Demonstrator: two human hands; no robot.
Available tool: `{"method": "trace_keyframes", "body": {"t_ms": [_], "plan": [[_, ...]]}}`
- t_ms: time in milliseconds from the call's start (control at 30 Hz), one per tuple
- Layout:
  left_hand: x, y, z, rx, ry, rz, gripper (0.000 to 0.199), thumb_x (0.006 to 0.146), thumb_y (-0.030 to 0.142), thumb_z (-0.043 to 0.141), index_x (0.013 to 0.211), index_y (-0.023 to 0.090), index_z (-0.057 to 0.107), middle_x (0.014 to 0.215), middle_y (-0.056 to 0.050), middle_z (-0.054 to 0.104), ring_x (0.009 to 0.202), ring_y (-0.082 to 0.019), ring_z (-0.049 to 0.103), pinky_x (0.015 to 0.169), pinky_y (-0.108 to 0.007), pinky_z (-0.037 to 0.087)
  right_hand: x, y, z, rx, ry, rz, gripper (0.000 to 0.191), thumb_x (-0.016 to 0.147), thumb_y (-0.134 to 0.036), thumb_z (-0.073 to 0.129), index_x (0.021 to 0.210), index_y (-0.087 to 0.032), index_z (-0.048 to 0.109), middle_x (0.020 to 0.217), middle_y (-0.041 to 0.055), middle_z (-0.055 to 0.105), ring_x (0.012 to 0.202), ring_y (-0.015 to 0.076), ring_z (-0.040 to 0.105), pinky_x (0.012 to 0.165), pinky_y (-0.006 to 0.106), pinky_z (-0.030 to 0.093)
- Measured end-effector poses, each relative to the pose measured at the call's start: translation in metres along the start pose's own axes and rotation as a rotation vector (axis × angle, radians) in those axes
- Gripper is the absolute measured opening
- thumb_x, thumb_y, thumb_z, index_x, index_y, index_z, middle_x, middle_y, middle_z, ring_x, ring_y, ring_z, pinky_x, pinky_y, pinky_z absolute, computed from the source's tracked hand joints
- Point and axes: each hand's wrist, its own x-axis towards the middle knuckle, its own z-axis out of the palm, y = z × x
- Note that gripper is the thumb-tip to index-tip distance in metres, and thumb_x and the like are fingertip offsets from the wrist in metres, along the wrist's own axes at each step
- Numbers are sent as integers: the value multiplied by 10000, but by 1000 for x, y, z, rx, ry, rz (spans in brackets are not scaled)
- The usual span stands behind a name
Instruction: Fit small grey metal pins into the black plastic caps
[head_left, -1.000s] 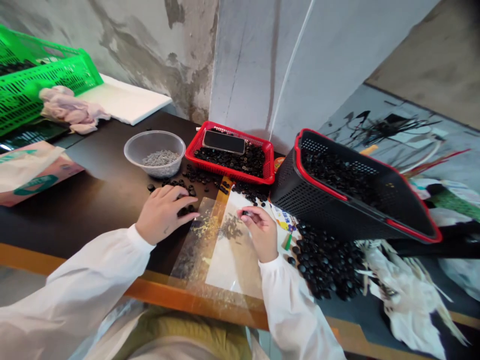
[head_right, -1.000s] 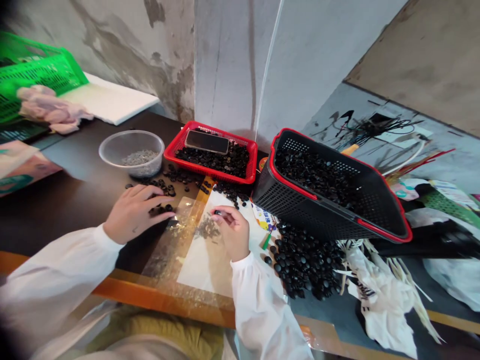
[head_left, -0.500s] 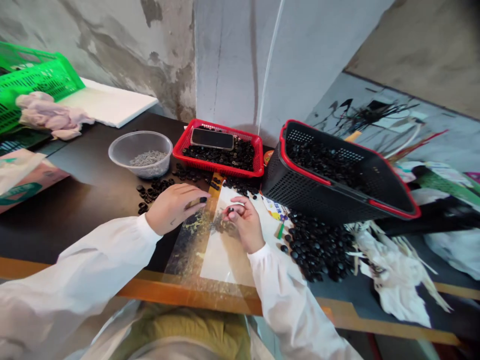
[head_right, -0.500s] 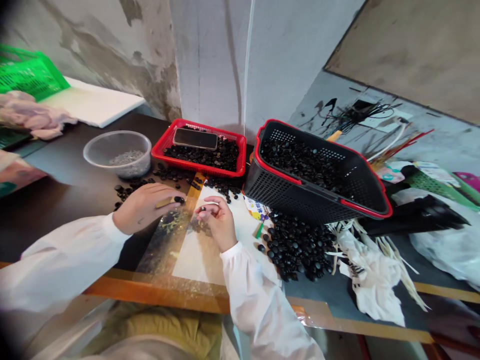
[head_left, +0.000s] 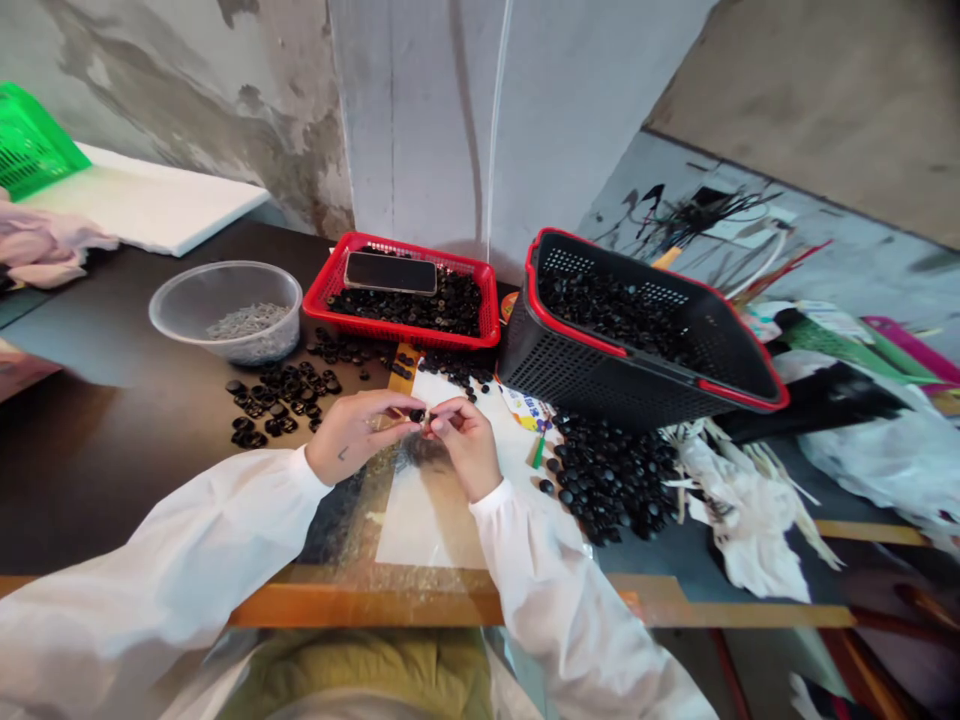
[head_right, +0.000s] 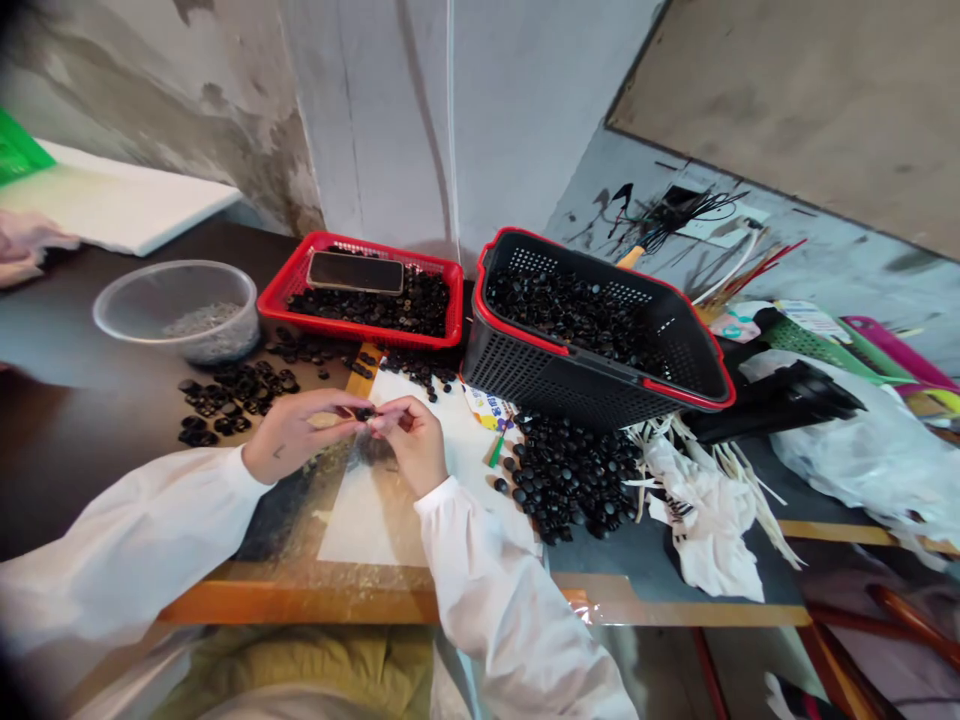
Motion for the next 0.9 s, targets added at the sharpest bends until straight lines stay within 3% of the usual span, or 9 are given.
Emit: {"method": "trace_keyframes", "body": {"t_ms": [200, 300, 400, 567, 900], "plan": [[-6, 2, 6, -122, 39, -16, 282, 884, 392, 693, 1097, 214, 741, 1053, -73, 766, 892, -184, 733, 774, -255, 591, -7, -8, 1, -242, 30, -113, 205, 701, -350, 820, 795, -225, 687, 735, -24, 675, 692, 151, 612, 670, 264, 498], [-8, 3, 7, -103, 64, -65, 290, 864, 415, 712, 1055, 199, 742, 995, -70, 773, 804, -170, 727, 740, -257, 588, -9, -11, 1, -254, 25, -122, 193, 710, -339, 815, 811, -227, 696, 737, -24, 685, 697, 156, 628, 670, 265, 505], [-9, 5, 5, -58, 93, -26, 253, 865, 415, 712, 994, 201, 753, 947, -65, 768, 752, -153, 705, 727, -259, 570, -10, -11, 1, -241, 3, -124, 198, 706, -334, 824, 820, -228, 700, 744, -26, 691, 705, 157, 640, 684, 266, 514], [-8, 8, 3, -56, 117, 20, 214, 886, 391, 692, 1006, 221, 741, 985, -65, 760, 830, -166, 706, 785, -278, 565, -9, -8, 0, -264, 1, -118, 202, 713, -339, 817, 829, -227, 697, 766, -21, 696, 721, 162, 643, 705, 274, 521], [-9, 10, 5, -82, 127, 7, 235, 881, 385, 698, 1015, 197, 747, 984, -81, 752, 861, -175, 703, 762, -261, 578, -10, -9, 2, -280, -8, -113, 186, 732, -342, 806, 829, -238, 686, 786, -15, 694, 738, 172, 641, 713, 290, 526]]}}
